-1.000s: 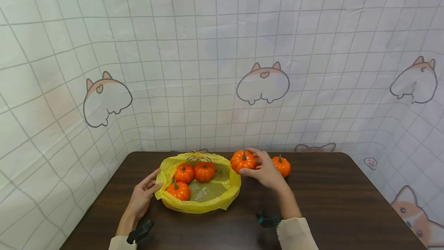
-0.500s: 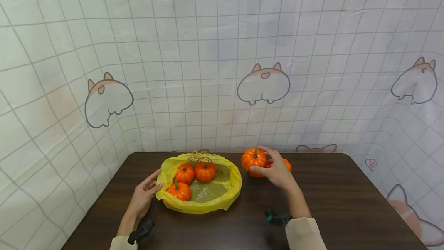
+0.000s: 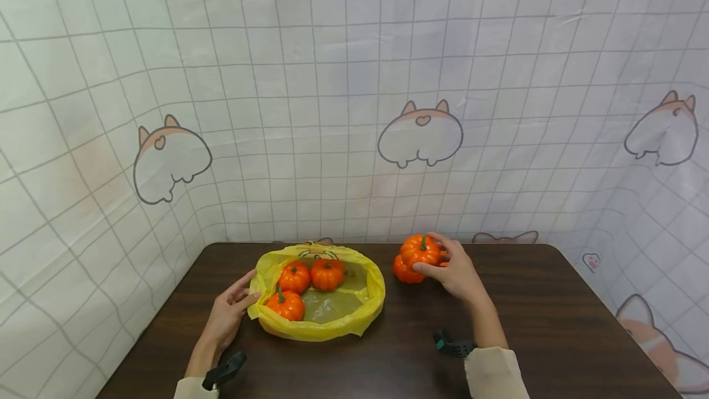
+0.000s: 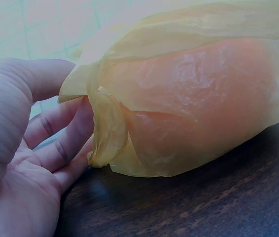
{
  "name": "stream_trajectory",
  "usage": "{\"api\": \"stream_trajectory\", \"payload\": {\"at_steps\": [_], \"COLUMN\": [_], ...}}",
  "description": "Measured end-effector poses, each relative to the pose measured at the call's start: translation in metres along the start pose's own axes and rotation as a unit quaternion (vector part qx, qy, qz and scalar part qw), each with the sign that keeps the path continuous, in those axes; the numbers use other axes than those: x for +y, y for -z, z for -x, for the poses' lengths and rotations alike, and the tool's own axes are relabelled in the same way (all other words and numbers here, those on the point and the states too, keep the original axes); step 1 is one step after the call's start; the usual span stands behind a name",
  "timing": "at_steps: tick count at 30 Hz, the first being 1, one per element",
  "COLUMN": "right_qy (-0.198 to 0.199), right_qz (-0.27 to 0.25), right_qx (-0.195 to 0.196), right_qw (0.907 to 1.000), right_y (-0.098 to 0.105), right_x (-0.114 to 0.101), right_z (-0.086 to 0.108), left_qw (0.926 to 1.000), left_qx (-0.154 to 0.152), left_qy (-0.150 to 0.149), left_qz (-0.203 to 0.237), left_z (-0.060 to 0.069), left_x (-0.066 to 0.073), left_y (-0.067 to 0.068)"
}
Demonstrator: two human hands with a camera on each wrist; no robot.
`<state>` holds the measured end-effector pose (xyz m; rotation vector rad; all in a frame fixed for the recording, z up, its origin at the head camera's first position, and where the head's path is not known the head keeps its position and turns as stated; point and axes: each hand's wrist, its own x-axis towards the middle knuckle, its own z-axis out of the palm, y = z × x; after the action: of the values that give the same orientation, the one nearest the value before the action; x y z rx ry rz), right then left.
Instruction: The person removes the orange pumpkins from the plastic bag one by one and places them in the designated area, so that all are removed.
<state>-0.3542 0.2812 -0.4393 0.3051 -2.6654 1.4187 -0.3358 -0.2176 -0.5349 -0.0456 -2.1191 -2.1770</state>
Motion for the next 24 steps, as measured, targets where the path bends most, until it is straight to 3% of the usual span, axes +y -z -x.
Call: {"api": "stream_trajectory", "payload": {"at_steps": [24], "right_qy": [-0.036], "right_qz": [-0.005], "right_qx": [0.045], "right_qw": [0.9983], "right_y": [0.032], "right_x": [0.027], "right_z": [0.009], "left_qw": [1.0], "left_qx": [-0.001], "left_qy": [0.0], "left_qz": [0.001], "left_z": [-0.001], "left_x": [-0.001], "left_y": [0.001]}}
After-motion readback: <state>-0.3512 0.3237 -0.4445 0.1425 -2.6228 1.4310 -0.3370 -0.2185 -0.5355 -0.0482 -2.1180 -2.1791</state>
